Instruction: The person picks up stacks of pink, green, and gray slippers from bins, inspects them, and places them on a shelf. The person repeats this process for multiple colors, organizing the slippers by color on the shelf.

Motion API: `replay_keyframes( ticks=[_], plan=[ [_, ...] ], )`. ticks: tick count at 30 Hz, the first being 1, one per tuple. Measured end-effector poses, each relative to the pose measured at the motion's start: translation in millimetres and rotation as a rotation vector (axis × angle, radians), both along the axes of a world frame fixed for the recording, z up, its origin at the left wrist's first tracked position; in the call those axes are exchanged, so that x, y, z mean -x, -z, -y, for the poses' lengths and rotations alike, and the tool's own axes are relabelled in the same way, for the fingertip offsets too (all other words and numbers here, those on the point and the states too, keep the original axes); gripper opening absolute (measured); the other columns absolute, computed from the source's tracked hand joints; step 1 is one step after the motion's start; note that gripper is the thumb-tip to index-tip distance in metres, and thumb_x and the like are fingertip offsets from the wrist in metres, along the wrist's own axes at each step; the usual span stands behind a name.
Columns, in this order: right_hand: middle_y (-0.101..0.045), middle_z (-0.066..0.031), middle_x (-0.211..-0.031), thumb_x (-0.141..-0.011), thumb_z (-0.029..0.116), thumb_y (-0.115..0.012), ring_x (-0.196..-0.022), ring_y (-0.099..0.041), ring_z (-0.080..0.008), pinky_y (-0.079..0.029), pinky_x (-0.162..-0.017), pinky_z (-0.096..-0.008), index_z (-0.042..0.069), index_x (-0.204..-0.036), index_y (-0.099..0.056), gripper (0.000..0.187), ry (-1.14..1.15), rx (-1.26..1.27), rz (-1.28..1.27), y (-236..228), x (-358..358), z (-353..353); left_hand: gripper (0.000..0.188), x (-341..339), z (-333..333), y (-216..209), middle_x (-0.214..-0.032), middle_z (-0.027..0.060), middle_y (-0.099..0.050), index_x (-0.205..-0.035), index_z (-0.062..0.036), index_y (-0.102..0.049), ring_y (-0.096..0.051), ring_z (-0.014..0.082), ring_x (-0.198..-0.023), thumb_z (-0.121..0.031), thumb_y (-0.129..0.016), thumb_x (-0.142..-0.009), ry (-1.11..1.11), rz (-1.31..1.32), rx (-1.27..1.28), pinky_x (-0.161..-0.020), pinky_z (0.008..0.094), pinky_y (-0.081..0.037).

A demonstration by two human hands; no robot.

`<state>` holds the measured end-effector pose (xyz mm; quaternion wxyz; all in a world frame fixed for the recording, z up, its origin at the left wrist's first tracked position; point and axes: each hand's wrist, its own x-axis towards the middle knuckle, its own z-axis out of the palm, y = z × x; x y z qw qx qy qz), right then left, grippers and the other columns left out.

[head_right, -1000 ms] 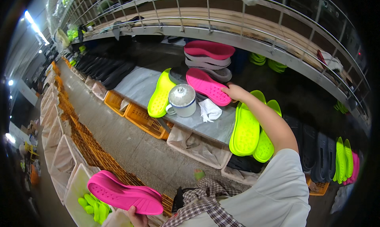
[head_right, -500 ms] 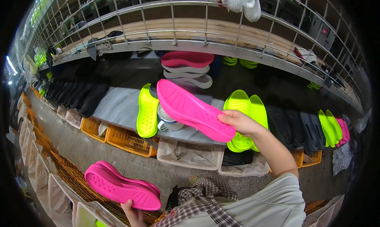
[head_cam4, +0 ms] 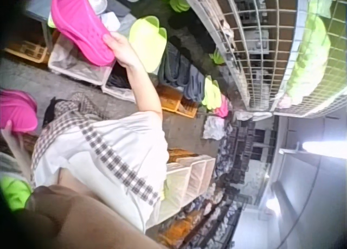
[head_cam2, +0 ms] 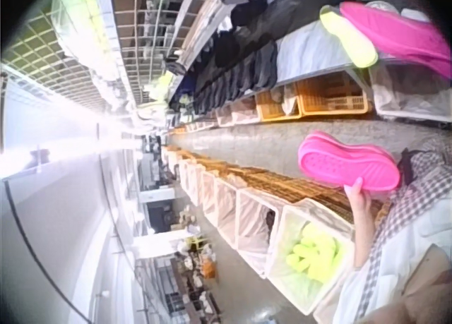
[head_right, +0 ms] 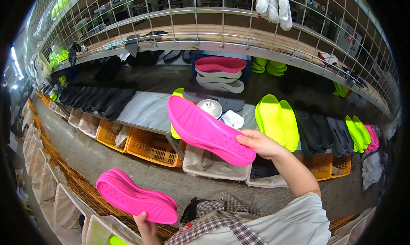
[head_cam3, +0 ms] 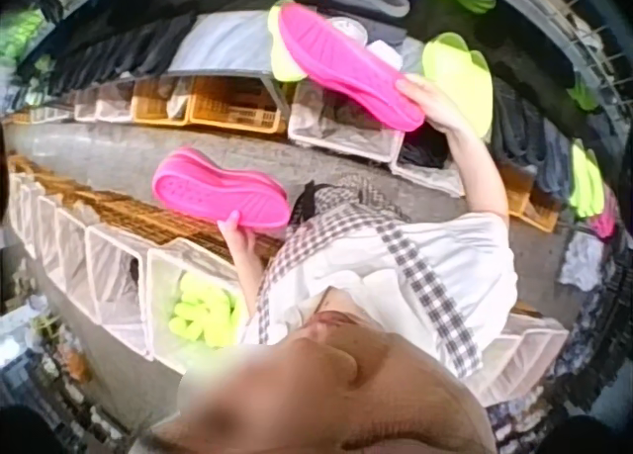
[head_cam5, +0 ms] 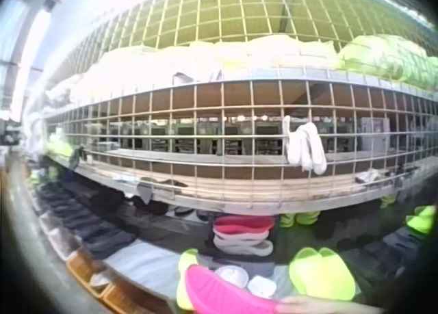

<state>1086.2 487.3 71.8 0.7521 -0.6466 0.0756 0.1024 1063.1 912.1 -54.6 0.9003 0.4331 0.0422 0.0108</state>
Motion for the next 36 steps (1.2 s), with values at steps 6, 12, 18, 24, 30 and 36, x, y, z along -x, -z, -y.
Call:
replay_keyframes(
  ticks=[6,12,18,24,30,36],
  plan=[
    [-0.062,-0.0047,-0.085,-0.097,0.026,-0.046,-0.055,-0.056,-0.0073,-0.042,-0.04,-0.0192,0.005,-0.124,-0.048,0.034,-0.128,-0.054,-0.199,50,-44,-70,0.073,8,-8,2,-0.118,0.0181,-0.054,-0.13,0.0068,-0.036,-0.056,0.0305,-0.108,-0.02,-0.069,-0.071,-0.046,-0.003,-0.028,-0.094,0.0421,-0.047],
    [-0.062,-0.0096,-0.089,-0.095,0.025,-0.052,-0.067,-0.06,-0.0163,-0.052,-0.055,-0.0272,0.004,-0.114,-0.05,0.028,0.197,-0.277,-0.132,88,-142,-134,0.065,18,-15,5,-0.12,0.0174,-0.054,-0.13,0.0045,-0.039,-0.055,0.0313,-0.11,-0.018,-0.064,-0.074,-0.083,-0.031,-0.074,-0.096,0.0442,-0.046],
    [-0.06,-0.0092,-0.098,-0.093,0.022,-0.057,-0.081,-0.06,-0.0179,-0.053,-0.07,-0.0306,0.004,-0.111,-0.049,0.027,0.384,-0.483,-0.066,109,-183,-147,0.057,32,-22,13,-0.119,0.0151,-0.054,-0.126,0.0002,-0.045,-0.053,0.0308,-0.109,-0.01,-0.062,-0.073,-0.218,-0.268,-0.131,-0.097,0.0453,-0.044],
    [-0.059,-0.0074,-0.103,-0.09,0.013,-0.06,-0.089,-0.059,-0.0153,-0.05,-0.073,-0.029,0.007,-0.112,-0.05,0.025,0.425,-0.598,-0.208,92,-125,-145,0.061,28,-21,20,-0.119,0.0137,-0.054,-0.129,-0.0047,-0.043,-0.052,0.03,-0.11,-0.012,-0.065,-0.073,-0.236,-0.349,-0.1,-0.096,0.0424,-0.044],
    [-0.065,-0.0046,-0.094,-0.093,0.016,-0.058,-0.078,-0.061,-0.0083,-0.049,-0.066,-0.022,0.003,-0.107,-0.059,0.02,-0.467,-0.105,0.146,70,-59,-129,0.053,-10,10,8,-0.112,0.0194,-0.059,-0.12,0.0086,-0.047,-0.061,0.0313,-0.1,-0.018,-0.061,-0.076,-0.068,-0.128,0.086,-0.091,0.0451,-0.05],
    [-0.064,-0.0026,-0.097,-0.094,0.017,-0.055,-0.084,-0.059,-0.0079,-0.047,-0.071,-0.0217,0.003,-0.109,-0.061,0.021,-0.364,-0.019,-0.029,70,-44,-135,0.057,-41,37,-11,-0.12,0.0146,-0.055,-0.128,0.0043,-0.041,-0.057,0.0271,-0.109,-0.012,-0.063,-0.078,-0.058,-0.175,0.132,-0.094,0.0398,-0.047]
  ],
)
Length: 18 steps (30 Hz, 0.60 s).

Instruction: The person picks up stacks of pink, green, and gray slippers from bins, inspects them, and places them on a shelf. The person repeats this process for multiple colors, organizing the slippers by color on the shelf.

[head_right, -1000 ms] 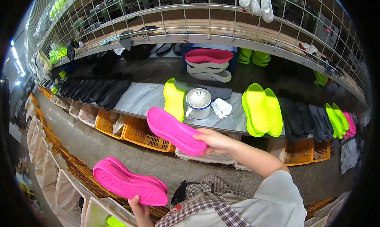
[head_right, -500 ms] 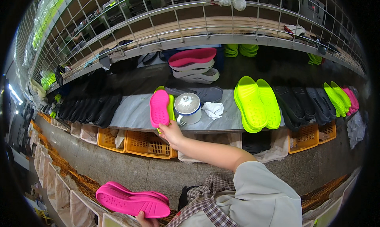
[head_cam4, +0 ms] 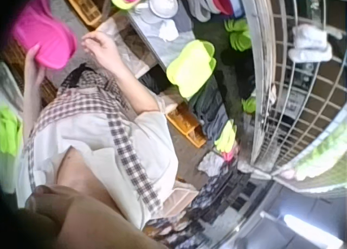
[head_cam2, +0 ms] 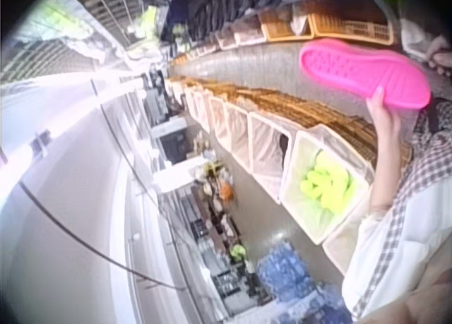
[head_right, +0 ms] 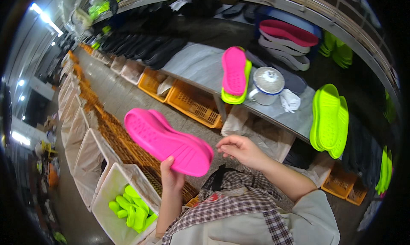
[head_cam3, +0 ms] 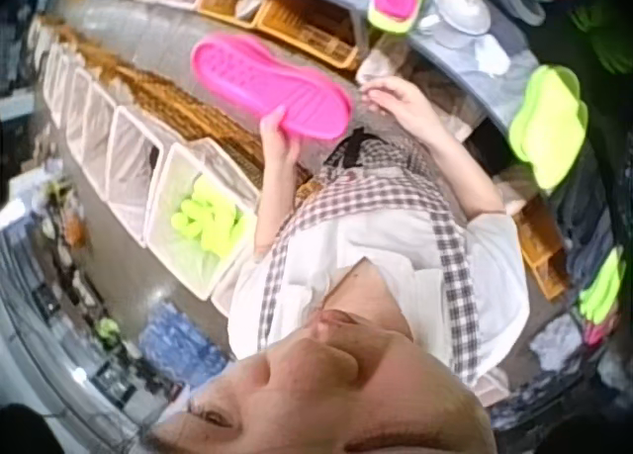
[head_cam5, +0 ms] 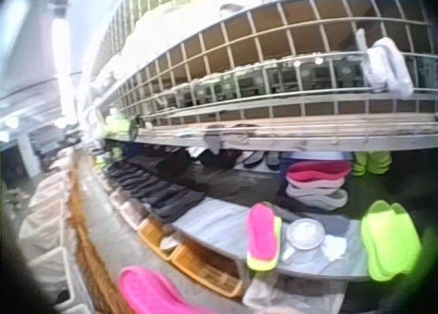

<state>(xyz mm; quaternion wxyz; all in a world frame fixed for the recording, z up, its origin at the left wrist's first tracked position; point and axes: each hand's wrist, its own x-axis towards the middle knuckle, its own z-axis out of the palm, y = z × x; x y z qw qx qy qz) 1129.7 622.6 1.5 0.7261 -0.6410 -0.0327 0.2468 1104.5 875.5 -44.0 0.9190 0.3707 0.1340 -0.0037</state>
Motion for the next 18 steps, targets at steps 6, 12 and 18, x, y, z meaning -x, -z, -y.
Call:
replay_keyframes(
  ticks=[6,12,18],
  plan=[
    [-0.062,-0.0027,-0.102,-0.097,0.02,-0.053,-0.092,-0.057,-0.0081,-0.046,-0.079,-0.0228,0.0,-0.116,-0.056,0.028,-0.011,-0.125,0.079,2,11,-13,0.059,-8,22,-17,-0.124,0.0138,-0.052,-0.131,0.0015,-0.038,-0.052,0.0267,-0.115,-0.011,-0.062,-0.079,0.037,-0.005,-0.029,-0.101,0.0401,-0.041],
    [-0.062,-0.003,-0.1,-0.09,0.019,-0.064,-0.086,-0.057,-0.0068,-0.047,-0.073,-0.0235,-0.001,-0.114,-0.057,0.032,0.027,-0.168,0.085,-10,18,-28,0.06,-2,24,-12,-0.126,0.0138,-0.05,-0.132,0.0007,-0.037,-0.051,0.0267,-0.117,-0.013,-0.062,-0.08,-0.007,0.023,-0.049,-0.102,0.0404,-0.04],
    [-0.063,-0.0112,-0.093,-0.072,0.025,-0.079,-0.081,-0.061,-0.0265,-0.049,-0.073,-0.0367,0.001,-0.104,-0.062,0.043,0.018,0.387,1.005,-40,33,-45,0.073,1,15,-9,-0.126,0.0155,-0.052,-0.132,0.0005,-0.039,-0.053,0.0292,-0.116,-0.037,-0.068,-0.077,0.101,0.184,0.11,-0.101,0.0435,-0.043]
  ],
)
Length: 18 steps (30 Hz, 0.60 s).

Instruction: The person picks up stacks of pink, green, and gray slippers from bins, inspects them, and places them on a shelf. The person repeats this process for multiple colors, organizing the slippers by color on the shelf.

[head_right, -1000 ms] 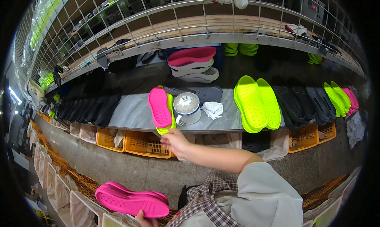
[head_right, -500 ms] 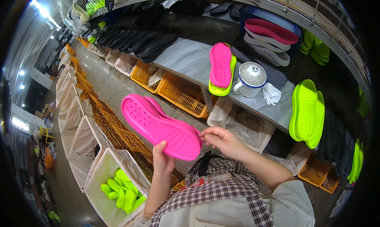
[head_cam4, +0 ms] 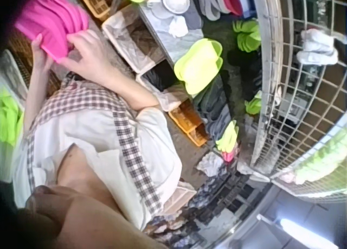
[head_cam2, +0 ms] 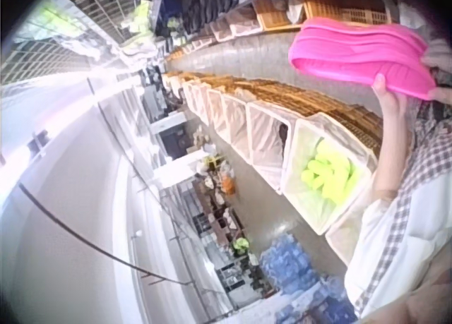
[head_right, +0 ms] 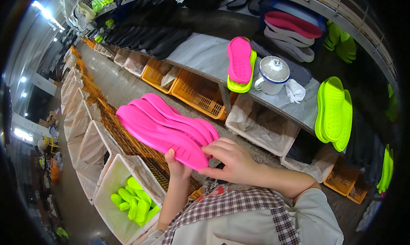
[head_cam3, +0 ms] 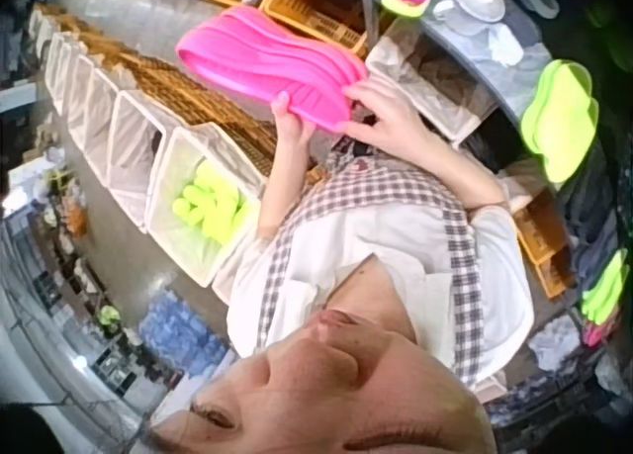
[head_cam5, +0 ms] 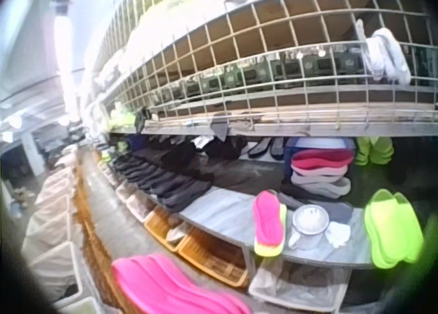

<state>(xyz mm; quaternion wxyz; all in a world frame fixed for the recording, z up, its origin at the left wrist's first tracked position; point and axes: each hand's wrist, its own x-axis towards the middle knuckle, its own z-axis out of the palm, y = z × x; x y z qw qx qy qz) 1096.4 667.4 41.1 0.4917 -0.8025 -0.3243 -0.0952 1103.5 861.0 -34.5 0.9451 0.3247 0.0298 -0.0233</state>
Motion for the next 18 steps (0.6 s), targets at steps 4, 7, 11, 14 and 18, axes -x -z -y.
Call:
replay_keyframes(
  ticks=[4,7,11,14,18],
  plan=[
    [-0.063,-0.0102,-0.082,-0.072,0.019,-0.079,-0.076,-0.061,-0.0266,-0.049,-0.069,-0.0356,0.002,-0.086,-0.065,0.026,-0.239,-0.197,0.056,-14,5,8,0.081,-1,-6,-11,-0.128,0.0153,-0.05,-0.134,-0.0007,-0.036,-0.052,0.0303,-0.117,-0.04,-0.071,-0.072,-0.027,0.094,0.112,-0.101,0.0455,-0.042],
    [-0.063,-0.0116,-0.08,-0.081,0.013,-0.067,-0.075,-0.062,-0.0281,-0.049,-0.067,-0.0356,0.002,-0.083,-0.064,0.012,-0.585,0.003,-0.442,8,3,26,0.078,-1,-15,-16,-0.129,0.015,-0.051,-0.135,-0.0018,-0.037,-0.052,0.0316,-0.117,-0.036,-0.07,-0.073,-0.097,0.139,0.236,-0.102,0.0465,-0.042],
    [-0.065,-0.0149,-0.101,-0.087,0.023,-0.052,-0.093,-0.061,-0.0302,-0.047,-0.081,-0.0395,0.001,-0.101,-0.065,0.028,-0.707,0.685,-0.734,111,-8,6,0.074,0,-30,-16,-0.13,0.015,-0.05,-0.136,-0.0028,-0.037,-0.051,0.0313,-0.118,-0.035,-0.066,-0.076,-0.088,0.19,0.36,-0.099,0.046,-0.042],
    [-0.061,-0.0175,-0.116,-0.089,0.028,-0.048,-0.105,-0.058,-0.0319,-0.045,-0.089,-0.0394,0.001,-0.114,-0.062,0.039,-0.713,0.843,-0.918,207,1,-23,0.071,1,-36,-17,-0.132,0.015,-0.049,-0.136,-0.0034,-0.037,-0.051,0.0306,-0.118,-0.035,-0.064,-0.079,0.004,0.214,0.383,-0.096,0.0451,-0.042],
    [-0.059,-0.0211,-0.121,-0.088,0.033,-0.049,-0.109,-0.058,-0.0337,-0.044,-0.093,-0.0419,-0.002,-0.116,-0.06,0.046,-0.638,1.123,-0.961,294,4,-43,0.067,2,-40,-25,-0.133,0.0151,-0.048,-0.137,-0.0042,-0.037,-0.051,0.0297,-0.118,-0.036,-0.06,-0.082,0.094,0.224,0.442,-0.092,0.0439,-0.042]
  ],
)
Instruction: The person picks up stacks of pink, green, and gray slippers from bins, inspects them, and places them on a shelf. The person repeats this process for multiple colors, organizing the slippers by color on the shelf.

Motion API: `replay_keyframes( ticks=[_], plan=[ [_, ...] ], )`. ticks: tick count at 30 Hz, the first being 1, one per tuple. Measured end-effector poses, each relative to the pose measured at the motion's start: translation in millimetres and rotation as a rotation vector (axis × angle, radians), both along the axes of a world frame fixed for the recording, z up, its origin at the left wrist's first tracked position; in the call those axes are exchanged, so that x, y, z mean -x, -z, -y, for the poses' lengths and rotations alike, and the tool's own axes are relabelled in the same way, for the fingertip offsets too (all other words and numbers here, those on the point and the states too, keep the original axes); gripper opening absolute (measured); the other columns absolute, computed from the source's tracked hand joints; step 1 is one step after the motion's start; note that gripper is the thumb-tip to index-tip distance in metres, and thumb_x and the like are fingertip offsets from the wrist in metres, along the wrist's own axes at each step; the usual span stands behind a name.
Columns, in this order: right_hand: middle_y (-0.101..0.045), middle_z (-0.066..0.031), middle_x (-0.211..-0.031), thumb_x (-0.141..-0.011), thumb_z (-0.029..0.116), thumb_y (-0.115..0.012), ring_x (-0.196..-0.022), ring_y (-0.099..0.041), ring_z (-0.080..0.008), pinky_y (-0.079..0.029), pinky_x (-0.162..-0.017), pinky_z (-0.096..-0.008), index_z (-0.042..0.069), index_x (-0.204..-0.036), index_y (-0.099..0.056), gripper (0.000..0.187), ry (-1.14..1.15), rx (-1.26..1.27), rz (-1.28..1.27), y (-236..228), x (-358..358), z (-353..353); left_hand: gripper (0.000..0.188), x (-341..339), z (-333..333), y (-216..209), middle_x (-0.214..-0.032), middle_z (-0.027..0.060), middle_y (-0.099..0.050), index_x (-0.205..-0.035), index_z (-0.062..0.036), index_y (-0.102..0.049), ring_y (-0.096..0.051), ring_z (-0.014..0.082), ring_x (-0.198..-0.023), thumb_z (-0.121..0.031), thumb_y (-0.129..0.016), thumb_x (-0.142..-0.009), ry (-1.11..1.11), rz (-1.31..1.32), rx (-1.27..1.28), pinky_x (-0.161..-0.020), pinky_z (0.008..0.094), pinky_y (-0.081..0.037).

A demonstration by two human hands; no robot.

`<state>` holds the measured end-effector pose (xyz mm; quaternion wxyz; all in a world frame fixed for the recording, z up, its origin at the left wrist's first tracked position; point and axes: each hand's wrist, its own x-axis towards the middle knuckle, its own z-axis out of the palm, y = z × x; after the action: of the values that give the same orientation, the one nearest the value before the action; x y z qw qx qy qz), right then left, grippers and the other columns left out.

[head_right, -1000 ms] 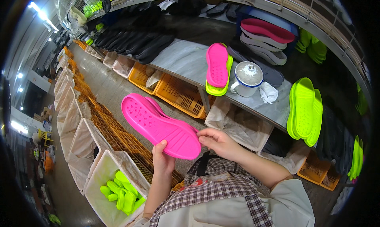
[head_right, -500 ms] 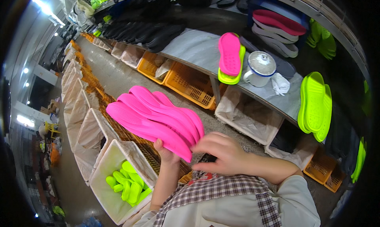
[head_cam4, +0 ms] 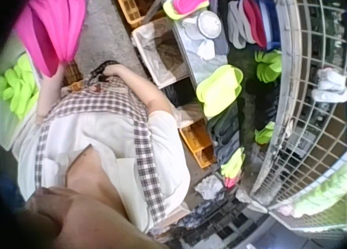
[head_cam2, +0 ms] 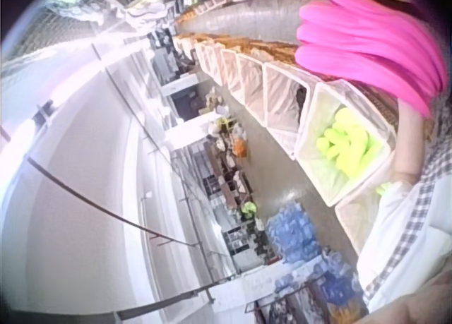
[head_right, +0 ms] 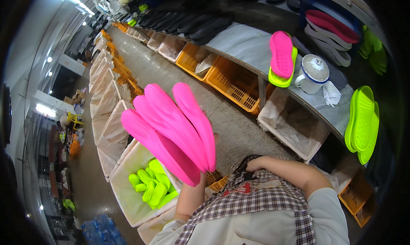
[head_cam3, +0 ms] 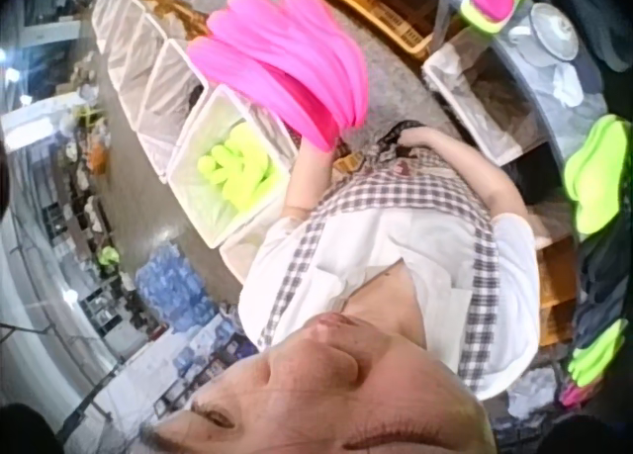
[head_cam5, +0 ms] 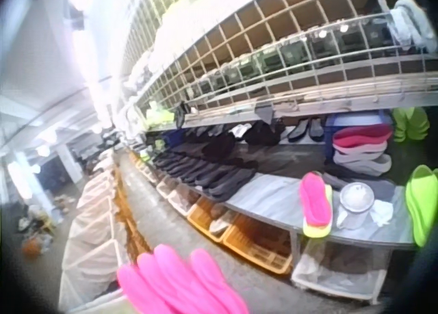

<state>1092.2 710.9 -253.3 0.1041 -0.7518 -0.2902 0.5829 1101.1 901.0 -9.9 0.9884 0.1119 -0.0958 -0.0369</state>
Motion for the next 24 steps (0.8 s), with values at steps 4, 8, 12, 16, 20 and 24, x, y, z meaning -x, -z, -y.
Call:
replay_keyframes(
  ticks=[4,8,12,16,20,24],
  plan=[
    [-0.046,-0.0101,-0.139,-0.089,0.032,-0.047,-0.129,-0.042,-0.0307,-0.026,-0.101,-0.0545,0.013,-0.13,-0.054,0.046,-0.251,0.098,0.049,26,-6,25,0.063,0,-6,-6,-0.135,0.0152,-0.047,-0.137,-0.005,-0.037,-0.051,0.0287,-0.119,-0.036,-0.057,-0.086,0.051,0.006,0.057,-0.088,0.0428,-0.043],
    [-0.054,-0.0158,-0.13,-0.086,0.022,-0.05,-0.12,-0.052,-0.0315,-0.042,-0.097,-0.0393,0.008,-0.122,-0.06,0.04,-0.187,0.083,0.168,35,-7,37,0.06,1,-10,-10,-0.137,0.0152,-0.045,-0.138,-0.0058,-0.038,-0.051,0.0278,-0.119,-0.037,-0.054,-0.09,0.079,-0.003,0.082,-0.084,0.0416,-0.043],
    [-0.058,-0.0181,-0.124,-0.086,0.019,-0.049,-0.113,-0.057,-0.0322,-0.046,-0.093,-0.0408,0.005,-0.115,-0.064,0.036,-0.134,0.137,0.245,46,-1,33,0.056,2,-12,-12,-0.139,0.0153,-0.044,-0.139,-0.0067,-0.038,-0.05,0.0269,-0.119,-0.037,-0.05,-0.093,0.085,-0.021,0.091,-0.08,0.0405,-0.044],
    [-0.061,-0.0183,-0.118,-0.084,0.02,-0.049,-0.106,-0.061,-0.033,-0.049,-0.088,-0.0419,0.004,-0.108,-0.066,0.034,-0.083,0.062,0.334,48,-1,34,0.056,2,-12,-15,-0.139,0.0167,-0.044,-0.139,-0.0061,-0.039,-0.051,0.0263,-0.118,-0.036,-0.051,-0.094,0.047,-0.091,0.068,-0.078,0.0404,-0.044],
    [-0.063,-0.0195,-0.113,-0.084,0.018,-0.048,-0.105,-0.061,-0.0332,-0.049,-0.086,-0.0424,0.004,-0.104,-0.067,0.031,-0.11,-0.049,0.385,39,-1,38,0.057,-1,-9,-16,-0.137,0.0172,-0.045,-0.138,-0.0049,-0.039,-0.051,0.0267,-0.119,-0.036,-0.053,-0.093,0.07,-0.012,0.07,-0.079,0.0414,-0.044],
    [-0.064,-0.0195,-0.109,-0.083,0.016,-0.048,-0.103,-0.061,-0.0336,-0.049,-0.086,-0.0431,0.003,-0.102,-0.066,0.029,-0.106,-0.132,0.413,26,0,38,0.058,-3,-7,-16,-0.136,0.017,-0.046,-0.137,-0.0045,-0.039,-0.05,0.0277,-0.119,-0.033,-0.056,-0.09,0.096,0.035,0.095,-0.083,0.0432,-0.044]
  ],
)
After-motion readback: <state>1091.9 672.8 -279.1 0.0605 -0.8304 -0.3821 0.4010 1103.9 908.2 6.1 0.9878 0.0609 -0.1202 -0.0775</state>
